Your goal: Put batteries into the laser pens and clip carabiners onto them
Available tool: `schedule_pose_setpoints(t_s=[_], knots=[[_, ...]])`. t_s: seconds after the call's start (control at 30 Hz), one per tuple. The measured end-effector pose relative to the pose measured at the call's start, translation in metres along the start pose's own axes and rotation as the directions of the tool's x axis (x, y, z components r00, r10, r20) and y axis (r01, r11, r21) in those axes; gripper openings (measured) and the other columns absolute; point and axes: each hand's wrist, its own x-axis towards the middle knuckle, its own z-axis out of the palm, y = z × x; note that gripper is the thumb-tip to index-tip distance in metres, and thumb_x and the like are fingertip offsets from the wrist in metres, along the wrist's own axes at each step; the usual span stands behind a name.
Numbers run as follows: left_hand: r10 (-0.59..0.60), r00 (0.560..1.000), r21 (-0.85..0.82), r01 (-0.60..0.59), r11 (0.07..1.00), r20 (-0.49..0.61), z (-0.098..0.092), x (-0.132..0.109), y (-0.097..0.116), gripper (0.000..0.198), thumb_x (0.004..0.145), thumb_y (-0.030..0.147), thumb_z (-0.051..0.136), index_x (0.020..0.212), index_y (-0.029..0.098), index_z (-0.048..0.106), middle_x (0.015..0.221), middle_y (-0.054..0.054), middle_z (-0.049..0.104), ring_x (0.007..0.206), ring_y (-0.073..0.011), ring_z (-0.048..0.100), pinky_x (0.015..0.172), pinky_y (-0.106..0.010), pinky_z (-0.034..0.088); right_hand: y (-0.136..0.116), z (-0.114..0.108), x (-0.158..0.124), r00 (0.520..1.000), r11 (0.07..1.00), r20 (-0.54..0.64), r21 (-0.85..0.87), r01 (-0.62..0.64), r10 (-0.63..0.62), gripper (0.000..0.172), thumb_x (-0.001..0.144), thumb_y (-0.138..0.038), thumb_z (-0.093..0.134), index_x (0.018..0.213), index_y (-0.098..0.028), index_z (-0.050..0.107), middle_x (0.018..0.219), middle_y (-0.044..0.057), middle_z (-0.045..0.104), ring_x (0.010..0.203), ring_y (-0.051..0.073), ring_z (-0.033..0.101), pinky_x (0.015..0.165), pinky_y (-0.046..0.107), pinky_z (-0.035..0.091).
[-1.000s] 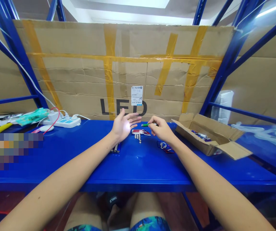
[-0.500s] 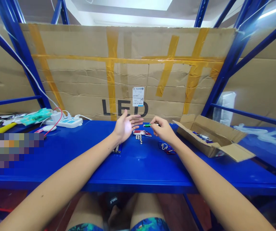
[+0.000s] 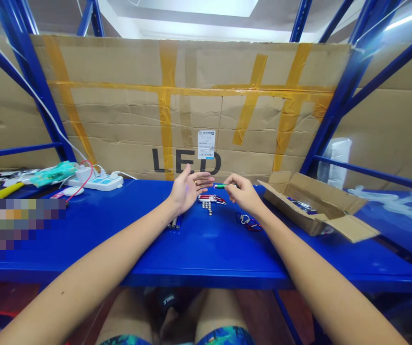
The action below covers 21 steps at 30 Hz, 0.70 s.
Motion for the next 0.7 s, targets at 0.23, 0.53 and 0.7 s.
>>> schedule_pose_setpoints(t_s=[0.23, 0.53, 0.7], knots=[[0.0, 1.0, 0.007, 0.0, 1.0, 0.009, -0.0008, 0.0, -0.0001, 0.068, 0.085, 0.073, 0.035, 0.099, 0.016, 0.07, 0.109, -0.015, 0.072, 0.112, -0.0317, 0.061, 0.095, -0.044, 0.044, -0.0001, -0.0003, 0.0005, 1.0, 1.0, 0.022, 0.002, 0.008, -0.008, 0.004, 0.072, -0.024, 0.052, 0.073, -0.021, 0.054, 0.056, -0.003, 0.049, 0.056, 0.014, 0.046, 0.053, 0.027, 0.036], [0.003, 1.0, -0.006, -0.002, 1.0, 0.013, -0.0008, -0.0001, -0.0005, 0.069, 0.084, 0.073, 0.035, 0.098, 0.016, 0.07, 0.108, -0.015, 0.072, 0.111, -0.0316, 0.062, 0.096, -0.045, 0.044, -0.0008, -0.0007, 0.0002, 1.0, 1.0, 0.03, -0.006, 0.0, 0.0, 0.006, 0.074, -0.026, 0.052, 0.074, -0.021, 0.054, 0.055, -0.003, 0.048, 0.054, 0.014, 0.045, 0.052, 0.027, 0.035], [0.0, 1.0, 0.011, -0.001, 1.0, 0.012, 0.0006, -0.0009, 0.0002, 0.07, 0.084, 0.074, 0.035, 0.099, 0.016, 0.07, 0.109, -0.016, 0.071, 0.112, -0.0322, 0.061, 0.094, -0.045, 0.046, -0.0006, -0.0006, 0.0002, 0.999, 1.0, 0.032, -0.011, -0.001, 0.002, 0.006, 0.074, -0.026, 0.053, 0.074, -0.021, 0.054, 0.055, -0.003, 0.047, 0.055, 0.014, 0.046, 0.052, 0.027, 0.035]])
